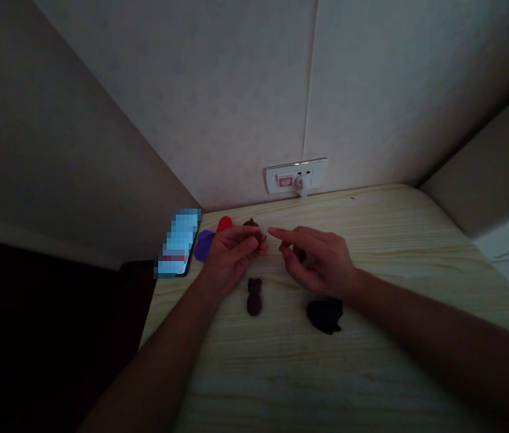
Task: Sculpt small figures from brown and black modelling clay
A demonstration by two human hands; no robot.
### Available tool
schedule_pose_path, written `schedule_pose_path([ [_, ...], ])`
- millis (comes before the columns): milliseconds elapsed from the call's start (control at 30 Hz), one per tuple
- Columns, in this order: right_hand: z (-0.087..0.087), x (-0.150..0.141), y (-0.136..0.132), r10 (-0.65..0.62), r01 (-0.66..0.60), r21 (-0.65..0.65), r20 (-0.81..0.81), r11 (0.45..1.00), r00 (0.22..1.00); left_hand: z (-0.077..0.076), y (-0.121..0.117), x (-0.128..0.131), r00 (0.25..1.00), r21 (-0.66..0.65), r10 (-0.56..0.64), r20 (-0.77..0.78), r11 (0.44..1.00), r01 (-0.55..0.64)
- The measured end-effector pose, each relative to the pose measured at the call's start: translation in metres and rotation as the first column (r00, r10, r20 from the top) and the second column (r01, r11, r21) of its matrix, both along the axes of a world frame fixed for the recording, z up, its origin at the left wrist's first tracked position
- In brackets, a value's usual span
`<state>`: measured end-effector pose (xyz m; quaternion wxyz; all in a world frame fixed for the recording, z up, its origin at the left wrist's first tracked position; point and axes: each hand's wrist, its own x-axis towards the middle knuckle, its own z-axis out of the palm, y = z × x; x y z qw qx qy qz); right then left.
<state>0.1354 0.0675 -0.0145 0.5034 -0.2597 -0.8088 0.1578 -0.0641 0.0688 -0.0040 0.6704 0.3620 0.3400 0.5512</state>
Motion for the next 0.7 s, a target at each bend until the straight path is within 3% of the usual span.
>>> schedule_pose_path([
  [267,0.0,0.001,0.0,0.066,-0.065,-0.026,0.024,0.998,0.998,-0.002,0.0,0.003,0.999,0.027,-0.027,-0.03,0.999,0.027],
  [533,0.0,-0.001,0.001,-0.011,0.011,-0.04,0.017,0.999,1.0,-0.016,0.003,0.0,0.988,0.09,-0.007,-0.152,0.996,0.021],
  [700,0.002,-0.002,0.002,0.019,-0.019,-0.014,-0.009,1.0,1.0,-0.019,0.002,0.0,0.98,0.148,-0.015,-0.197,0.988,0.045],
])
